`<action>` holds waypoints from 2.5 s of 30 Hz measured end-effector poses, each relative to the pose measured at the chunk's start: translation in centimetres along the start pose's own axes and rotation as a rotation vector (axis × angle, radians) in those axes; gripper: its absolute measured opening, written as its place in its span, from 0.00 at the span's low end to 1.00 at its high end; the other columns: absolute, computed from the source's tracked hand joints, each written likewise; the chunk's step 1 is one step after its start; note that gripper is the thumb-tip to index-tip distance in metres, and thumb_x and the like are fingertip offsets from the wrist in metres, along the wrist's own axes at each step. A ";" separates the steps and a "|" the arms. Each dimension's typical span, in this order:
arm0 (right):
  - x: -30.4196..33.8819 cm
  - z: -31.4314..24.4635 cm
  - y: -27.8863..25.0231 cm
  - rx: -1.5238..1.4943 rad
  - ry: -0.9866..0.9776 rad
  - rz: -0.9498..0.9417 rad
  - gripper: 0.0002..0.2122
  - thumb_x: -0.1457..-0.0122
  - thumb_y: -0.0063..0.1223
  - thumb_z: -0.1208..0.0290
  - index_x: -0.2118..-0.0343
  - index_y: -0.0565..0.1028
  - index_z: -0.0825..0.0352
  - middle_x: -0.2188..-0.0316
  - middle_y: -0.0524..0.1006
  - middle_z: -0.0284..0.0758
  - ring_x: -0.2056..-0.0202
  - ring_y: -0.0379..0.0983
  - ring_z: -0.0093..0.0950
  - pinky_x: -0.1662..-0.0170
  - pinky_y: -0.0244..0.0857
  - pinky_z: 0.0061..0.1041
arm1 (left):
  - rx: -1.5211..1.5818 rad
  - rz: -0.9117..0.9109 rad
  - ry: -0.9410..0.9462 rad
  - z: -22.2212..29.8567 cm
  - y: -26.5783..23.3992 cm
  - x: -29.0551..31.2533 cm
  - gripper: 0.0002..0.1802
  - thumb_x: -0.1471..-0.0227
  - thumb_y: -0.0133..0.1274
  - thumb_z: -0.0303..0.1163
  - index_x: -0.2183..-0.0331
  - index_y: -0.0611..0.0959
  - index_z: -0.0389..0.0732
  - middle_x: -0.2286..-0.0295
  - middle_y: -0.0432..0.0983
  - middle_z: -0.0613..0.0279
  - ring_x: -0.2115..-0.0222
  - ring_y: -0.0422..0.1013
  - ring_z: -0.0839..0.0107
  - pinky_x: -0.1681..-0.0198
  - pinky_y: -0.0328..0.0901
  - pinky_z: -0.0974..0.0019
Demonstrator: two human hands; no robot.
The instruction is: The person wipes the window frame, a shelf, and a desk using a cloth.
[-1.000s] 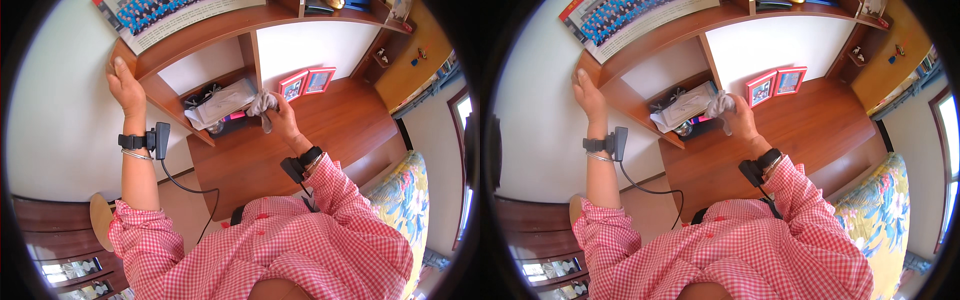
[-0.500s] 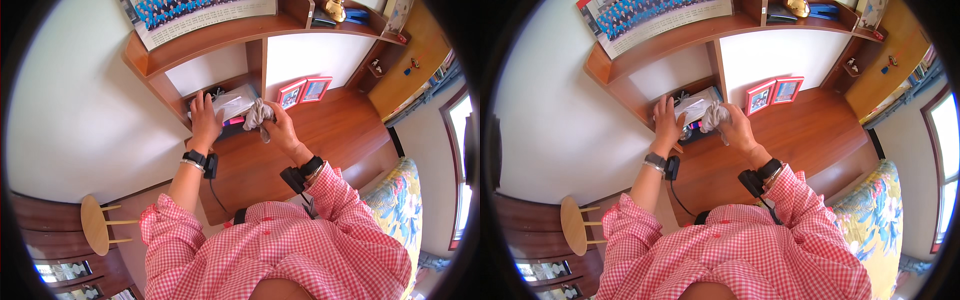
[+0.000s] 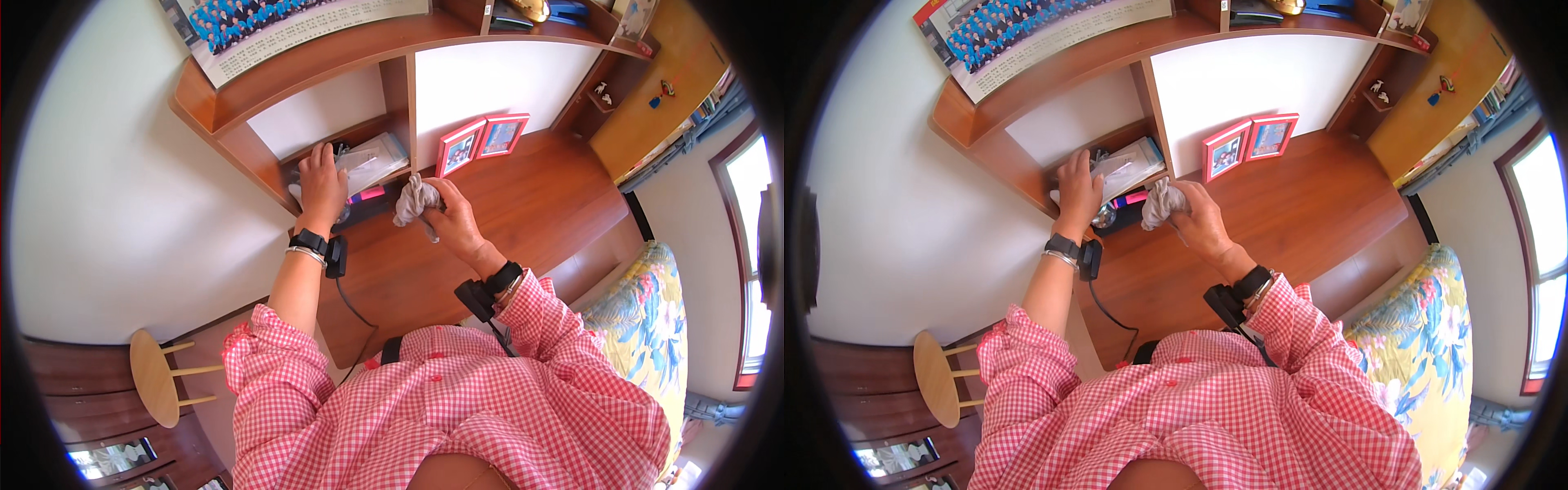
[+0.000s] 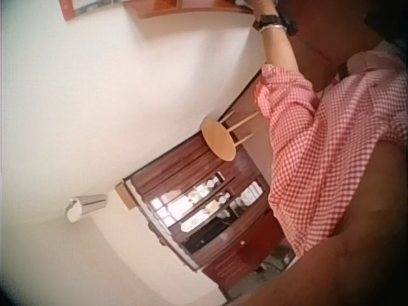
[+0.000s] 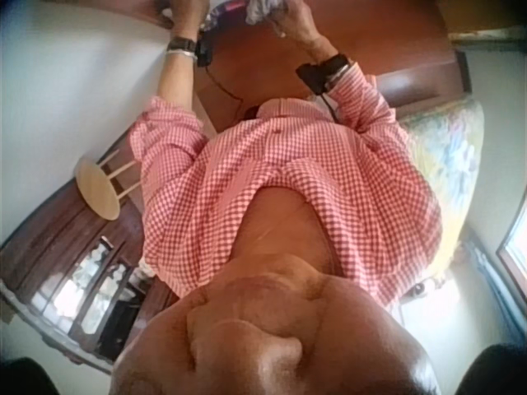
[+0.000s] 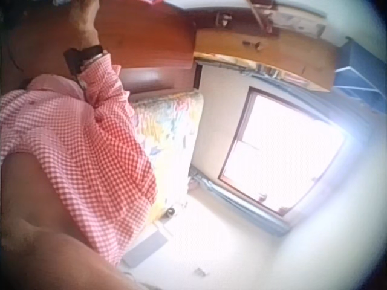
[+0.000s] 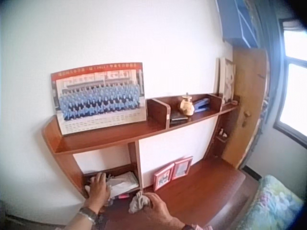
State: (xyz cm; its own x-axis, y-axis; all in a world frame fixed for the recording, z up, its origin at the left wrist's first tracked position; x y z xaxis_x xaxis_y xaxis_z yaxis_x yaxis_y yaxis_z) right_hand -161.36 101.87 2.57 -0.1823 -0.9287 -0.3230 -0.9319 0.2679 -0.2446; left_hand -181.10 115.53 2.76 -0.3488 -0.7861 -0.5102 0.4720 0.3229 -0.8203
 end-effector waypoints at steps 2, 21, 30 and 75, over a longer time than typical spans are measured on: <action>0.1 0.2 0.0 -0.011 0.014 -0.005 0.18 0.53 0.47 0.86 0.56 0.70 0.68 0.61 0.70 0.34 0.61 0.68 0.24 0.60 0.64 0.21 | 0.016 0.019 0.052 0.5 -0.5 0.5 0.30 0.58 0.53 0.23 0.51 0.66 0.32 0.51 0.62 0.46 0.52 0.58 0.48 0.46 0.54 0.54; -7.0 -3.8 3.6 0.134 -0.231 0.050 0.19 0.53 0.46 0.84 0.54 0.66 0.69 0.59 0.68 0.43 0.58 0.67 0.41 0.55 0.62 0.29 | 0.061 0.116 0.083 0.8 1.3 4.5 0.30 0.58 0.53 0.27 0.50 0.66 0.37 0.51 0.61 0.49 0.51 0.59 0.50 0.48 0.55 0.53; -15.1 1.5 7.9 0.528 -0.188 -0.011 0.18 0.50 0.48 0.73 0.55 0.65 0.71 0.54 0.66 0.55 0.56 0.66 0.53 0.53 0.61 0.44 | 0.010 0.100 0.072 1.1 1.6 4.6 0.30 0.57 0.55 0.33 0.51 0.67 0.37 0.48 0.58 0.53 0.51 0.58 0.53 0.48 0.54 0.53; -12.6 -5.5 6.2 0.530 -0.346 -0.142 0.14 0.54 0.49 0.77 0.61 0.69 0.67 0.68 0.72 0.53 0.62 0.68 0.50 0.58 0.64 0.41 | -0.016 0.029 0.073 0.6 2.0 5.6 0.33 0.57 0.55 0.32 0.48 0.65 0.38 0.45 0.55 0.56 0.49 0.56 0.53 0.46 0.53 0.53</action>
State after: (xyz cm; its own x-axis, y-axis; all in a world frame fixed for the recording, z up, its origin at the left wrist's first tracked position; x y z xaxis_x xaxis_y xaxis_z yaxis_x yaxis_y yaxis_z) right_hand -166.51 113.84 10.14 0.1252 -0.8517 -0.5088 -0.6424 0.3212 -0.6958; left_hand -181.62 111.49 -1.62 -0.3936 -0.7362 -0.5504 0.4699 0.3535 -0.8089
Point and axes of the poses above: each hand's wrist, its own x-axis away from the middle knuckle, its own y-axis out of the palm, z = x × y, the point moved 3 cm from there along -x, towards the middle knuckle
